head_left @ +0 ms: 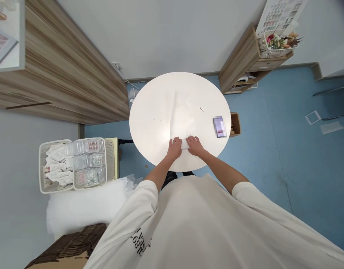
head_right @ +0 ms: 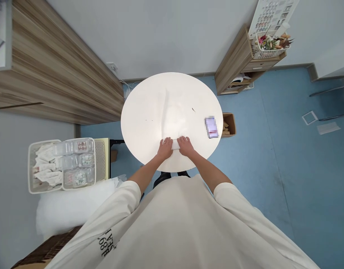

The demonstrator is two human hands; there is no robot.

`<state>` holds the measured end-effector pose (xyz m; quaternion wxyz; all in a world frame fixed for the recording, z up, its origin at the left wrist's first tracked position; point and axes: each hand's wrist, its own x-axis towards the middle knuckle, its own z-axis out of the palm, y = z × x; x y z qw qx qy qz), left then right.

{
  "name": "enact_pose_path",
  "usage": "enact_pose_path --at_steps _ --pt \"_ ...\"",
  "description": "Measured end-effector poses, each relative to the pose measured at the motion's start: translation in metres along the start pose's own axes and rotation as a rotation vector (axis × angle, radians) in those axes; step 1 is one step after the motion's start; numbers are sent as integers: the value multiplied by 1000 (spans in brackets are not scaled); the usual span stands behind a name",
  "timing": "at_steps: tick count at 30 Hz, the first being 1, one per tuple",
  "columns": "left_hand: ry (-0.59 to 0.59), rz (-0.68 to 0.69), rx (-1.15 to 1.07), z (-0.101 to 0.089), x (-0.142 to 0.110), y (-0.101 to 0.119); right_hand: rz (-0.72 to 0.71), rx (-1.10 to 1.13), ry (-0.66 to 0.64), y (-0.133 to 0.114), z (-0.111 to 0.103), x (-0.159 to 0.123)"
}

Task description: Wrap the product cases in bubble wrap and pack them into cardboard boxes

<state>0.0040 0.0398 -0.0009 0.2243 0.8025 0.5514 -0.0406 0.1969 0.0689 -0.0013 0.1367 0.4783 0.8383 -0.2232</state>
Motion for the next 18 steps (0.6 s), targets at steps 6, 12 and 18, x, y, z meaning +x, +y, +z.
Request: enact_pose_path --at_steps 6,12,18 --pt "-39 22 3 1 -18 2 -52 -37 -14 -10 11 -16" --pt "-49 27 21 1 -27 7 -74 -68 -24 -15 9 -29" --pt "-77 -2 31 -2 -26 4 -94 -22 -67 -14 -5 -31"
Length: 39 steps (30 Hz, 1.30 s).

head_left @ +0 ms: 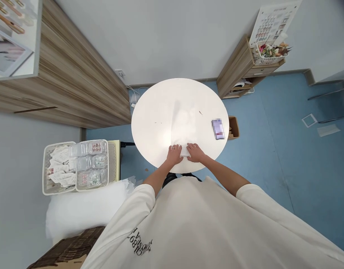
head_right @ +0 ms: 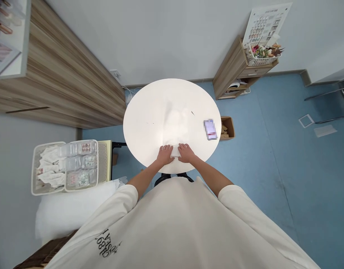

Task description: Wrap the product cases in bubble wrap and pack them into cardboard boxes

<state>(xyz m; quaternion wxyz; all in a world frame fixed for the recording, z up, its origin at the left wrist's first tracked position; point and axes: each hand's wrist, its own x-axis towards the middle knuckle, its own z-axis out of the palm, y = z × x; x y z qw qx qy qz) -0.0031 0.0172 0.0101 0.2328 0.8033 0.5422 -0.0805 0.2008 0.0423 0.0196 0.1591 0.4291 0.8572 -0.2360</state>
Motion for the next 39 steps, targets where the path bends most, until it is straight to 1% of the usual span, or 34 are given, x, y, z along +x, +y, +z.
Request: enact_pose_path --at_steps 4,6,8,10,12,14,16,20,24,27,31,36,39 --pt "-74 -62 -57 -15 12 -13 30 87 -47 11 -16 6" --pt "-120 -93 -103 -23 20 -20 90 166 -42 17 -22 10" --pt "-143 -134 -122 -30 27 -26 180 238 -5 22 -26 15" --pt "-103 -144 -93 -35 31 -28 266 268 39 27 -26 19" --pt "-21 -115 -34 -38 34 -25 314 259 61 30 -25 23" --pt "50 -64 19 -39 37 -19 326 232 60 33 -22 26" --pt "76 -20 47 -38 43 -11 329 195 49 35 -20 28" --pt "44 21 63 -30 59 2 304 115 43 37 -15 31" --pt "40 29 82 -18 67 3 226 69 32 35 -9 32" --pt "80 38 117 -10 60 1 193 53 30 28 -3 30" --pt "129 66 138 -2 37 0 138 19 53 14 6 22" --pt "111 106 86 7 2 5 71 -17 66 -2 21 1" --pt "76 99 67 8 -10 7 37 -5 49 -6 24 -9"
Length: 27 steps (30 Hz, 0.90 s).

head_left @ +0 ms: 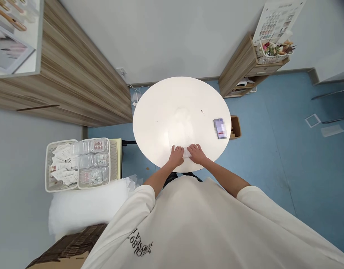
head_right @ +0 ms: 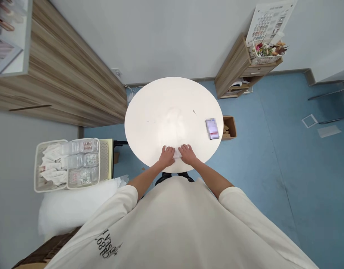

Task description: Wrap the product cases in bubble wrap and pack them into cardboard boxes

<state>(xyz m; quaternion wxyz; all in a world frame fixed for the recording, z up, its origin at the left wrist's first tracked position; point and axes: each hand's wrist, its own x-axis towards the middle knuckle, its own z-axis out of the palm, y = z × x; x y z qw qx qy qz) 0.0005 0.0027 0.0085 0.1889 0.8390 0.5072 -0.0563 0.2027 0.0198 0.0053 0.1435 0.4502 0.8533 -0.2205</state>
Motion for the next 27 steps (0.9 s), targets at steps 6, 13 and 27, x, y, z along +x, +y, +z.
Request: enact_pose_path --at_steps 6,13,27 --pt "-93 -50 -90 -14 5 -7 -22 88 -111 8 -22 11" --pt "8 -267 -135 -31 23 -15 218 189 -14 20 -45 31" --pt "-23 -199 -35 -22 55 -20 369 138 -22 30 -46 -4"
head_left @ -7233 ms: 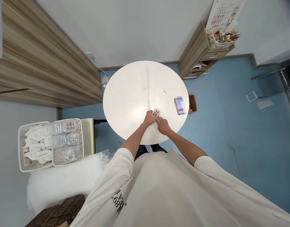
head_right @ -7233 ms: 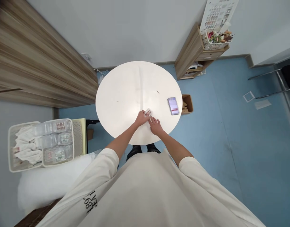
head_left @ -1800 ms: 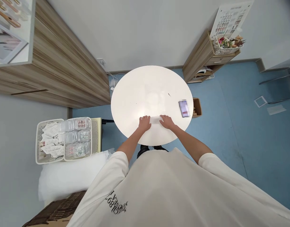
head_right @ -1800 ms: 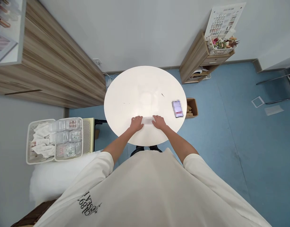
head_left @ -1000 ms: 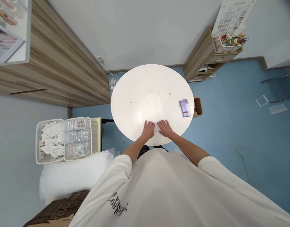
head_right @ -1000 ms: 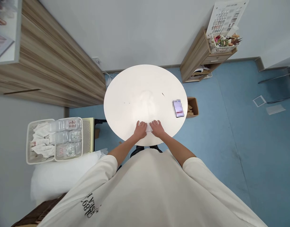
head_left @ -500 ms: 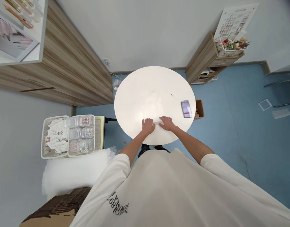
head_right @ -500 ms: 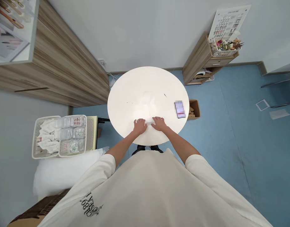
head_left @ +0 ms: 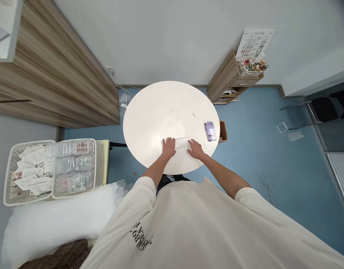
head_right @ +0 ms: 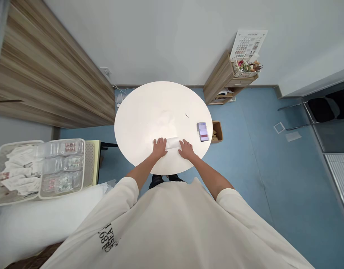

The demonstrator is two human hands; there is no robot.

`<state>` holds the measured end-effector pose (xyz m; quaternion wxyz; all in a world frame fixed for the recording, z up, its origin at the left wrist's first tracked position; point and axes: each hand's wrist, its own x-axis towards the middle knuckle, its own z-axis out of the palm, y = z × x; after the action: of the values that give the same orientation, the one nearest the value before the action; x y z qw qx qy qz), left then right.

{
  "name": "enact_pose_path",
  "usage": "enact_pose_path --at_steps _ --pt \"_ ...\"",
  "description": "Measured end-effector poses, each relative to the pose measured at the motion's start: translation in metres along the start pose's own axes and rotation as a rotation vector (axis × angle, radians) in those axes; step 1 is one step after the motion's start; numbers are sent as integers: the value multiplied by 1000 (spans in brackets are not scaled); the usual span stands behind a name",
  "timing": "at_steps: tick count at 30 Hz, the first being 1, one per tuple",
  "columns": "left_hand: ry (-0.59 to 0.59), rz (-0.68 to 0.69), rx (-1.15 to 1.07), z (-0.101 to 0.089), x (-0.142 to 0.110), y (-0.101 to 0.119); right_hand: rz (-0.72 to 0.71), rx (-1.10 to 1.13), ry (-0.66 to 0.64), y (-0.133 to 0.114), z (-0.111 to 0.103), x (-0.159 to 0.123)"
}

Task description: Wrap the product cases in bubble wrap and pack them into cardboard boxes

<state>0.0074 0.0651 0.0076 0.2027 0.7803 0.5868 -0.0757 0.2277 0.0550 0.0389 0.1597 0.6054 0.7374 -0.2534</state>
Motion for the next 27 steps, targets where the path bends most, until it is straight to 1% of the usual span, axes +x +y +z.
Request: enact_pose_path --at_steps 5,9,12,15,17,20,24,27 --pt "54 22 6 6 -9 2 -47 -42 -7 -7 3 -1" --pt "58 74 -13 6 -22 7 -175 -75 25 -19 8 -3" --pt "11 86 -22 3 -31 10 -261 -70 16 -29 13 -4" --pt "-49 89 -37 -1 -34 10 -292 -33 2 -34 15 -4" --pt "-75 71 -49 -4 -31 8 -279 -3 5 -35 13 -3" --pt "-84 7 -67 -9 -23 3 -210 45 43 -32 9 1" --pt "4 -38 -68 -13 -11 0 -112 102 97 -26 5 6" --pt "52 -36 -59 -11 -7 0 6 122 86 -20 7 8"
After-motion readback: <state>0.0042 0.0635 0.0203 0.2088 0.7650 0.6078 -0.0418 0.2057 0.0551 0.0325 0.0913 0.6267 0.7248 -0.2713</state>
